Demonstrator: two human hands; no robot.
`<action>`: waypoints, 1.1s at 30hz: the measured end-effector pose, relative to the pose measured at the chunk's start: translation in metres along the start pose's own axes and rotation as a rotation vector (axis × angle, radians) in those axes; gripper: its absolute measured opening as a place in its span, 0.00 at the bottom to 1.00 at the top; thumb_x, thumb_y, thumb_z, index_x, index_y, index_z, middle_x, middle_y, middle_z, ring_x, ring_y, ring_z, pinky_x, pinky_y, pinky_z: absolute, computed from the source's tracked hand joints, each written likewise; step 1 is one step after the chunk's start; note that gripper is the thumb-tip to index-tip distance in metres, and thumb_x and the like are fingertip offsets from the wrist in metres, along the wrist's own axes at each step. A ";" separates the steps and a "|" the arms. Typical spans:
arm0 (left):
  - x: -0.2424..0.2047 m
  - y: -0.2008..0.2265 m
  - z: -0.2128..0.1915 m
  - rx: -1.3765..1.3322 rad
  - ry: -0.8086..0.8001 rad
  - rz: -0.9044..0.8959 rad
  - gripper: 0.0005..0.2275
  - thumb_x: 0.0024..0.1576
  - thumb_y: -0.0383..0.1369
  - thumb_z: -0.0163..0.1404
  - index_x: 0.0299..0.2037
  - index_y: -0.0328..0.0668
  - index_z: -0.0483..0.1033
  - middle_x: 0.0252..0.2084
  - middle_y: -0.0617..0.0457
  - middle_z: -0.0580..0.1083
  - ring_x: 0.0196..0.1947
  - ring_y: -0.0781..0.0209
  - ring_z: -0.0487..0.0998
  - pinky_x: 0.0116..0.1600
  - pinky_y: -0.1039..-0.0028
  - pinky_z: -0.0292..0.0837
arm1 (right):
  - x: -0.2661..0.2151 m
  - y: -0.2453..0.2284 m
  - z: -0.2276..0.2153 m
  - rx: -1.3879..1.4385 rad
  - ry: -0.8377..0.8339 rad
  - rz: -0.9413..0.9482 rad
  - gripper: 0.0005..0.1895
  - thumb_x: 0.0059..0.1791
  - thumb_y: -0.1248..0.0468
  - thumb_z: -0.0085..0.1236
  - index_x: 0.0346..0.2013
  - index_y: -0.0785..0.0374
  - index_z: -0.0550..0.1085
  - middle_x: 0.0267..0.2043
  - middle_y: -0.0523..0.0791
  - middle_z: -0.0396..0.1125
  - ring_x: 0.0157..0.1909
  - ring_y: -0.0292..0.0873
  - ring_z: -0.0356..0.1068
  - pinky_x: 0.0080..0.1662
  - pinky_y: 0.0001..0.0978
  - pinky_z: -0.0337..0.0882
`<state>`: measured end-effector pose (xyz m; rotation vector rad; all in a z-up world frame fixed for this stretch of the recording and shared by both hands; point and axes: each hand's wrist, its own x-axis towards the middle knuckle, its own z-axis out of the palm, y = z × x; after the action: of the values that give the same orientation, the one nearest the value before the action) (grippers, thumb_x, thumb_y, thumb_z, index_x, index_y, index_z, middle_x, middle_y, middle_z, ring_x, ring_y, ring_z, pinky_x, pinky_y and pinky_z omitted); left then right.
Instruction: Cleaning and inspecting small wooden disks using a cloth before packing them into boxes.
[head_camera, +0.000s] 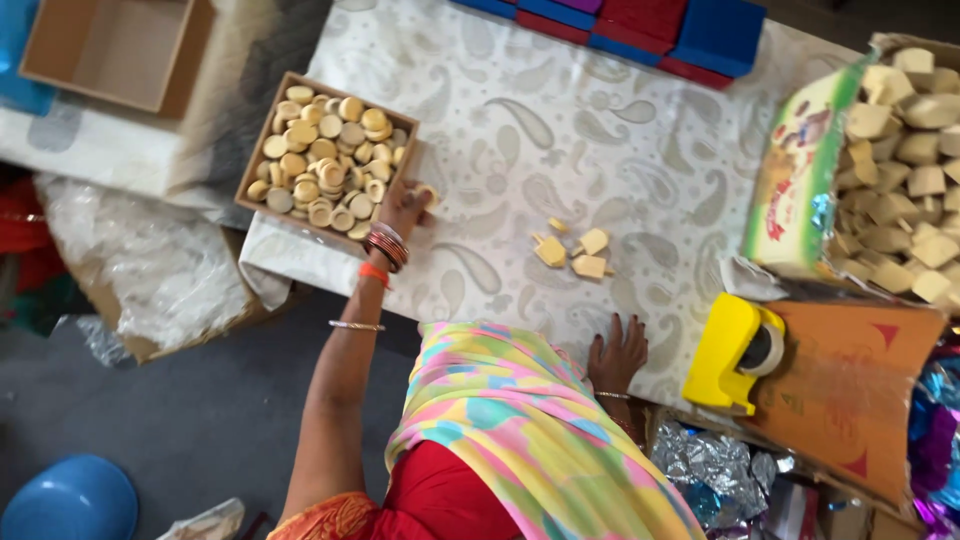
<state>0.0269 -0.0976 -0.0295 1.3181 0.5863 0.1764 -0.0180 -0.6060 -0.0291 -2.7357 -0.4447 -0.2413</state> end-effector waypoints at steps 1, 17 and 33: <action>0.009 0.003 -0.020 0.039 0.109 0.061 0.13 0.61 0.32 0.58 0.51 0.35 0.71 0.33 0.52 0.77 0.23 0.68 0.75 0.27 0.77 0.71 | -0.001 0.001 0.000 -0.009 0.008 -0.001 0.32 0.50 0.58 0.54 0.69 0.59 0.64 0.75 0.57 0.51 0.76 0.63 0.48 0.70 0.62 0.48; -0.023 0.035 -0.140 0.782 0.753 0.108 0.09 0.53 0.23 0.54 0.42 0.42 0.82 0.39 0.44 0.81 0.41 0.49 0.83 0.48 0.62 0.78 | -0.004 0.008 0.004 -0.002 0.025 -0.010 0.32 0.51 0.57 0.54 0.71 0.56 0.63 0.76 0.57 0.50 0.77 0.63 0.47 0.70 0.61 0.47; -0.008 0.086 -0.063 1.061 0.668 0.362 0.24 0.51 0.21 0.58 0.59 0.40 0.72 0.56 0.44 0.72 0.54 0.43 0.71 0.59 0.55 0.67 | 0.045 0.022 -0.048 0.368 -0.033 0.069 0.26 0.52 0.66 0.57 0.65 0.67 0.67 0.59 0.56 0.67 0.56 0.54 0.70 0.57 0.42 0.69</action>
<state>0.0064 -0.0240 0.0460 2.4269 1.0727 0.6844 0.0259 -0.6313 0.0182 -2.3911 -0.3617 -0.0860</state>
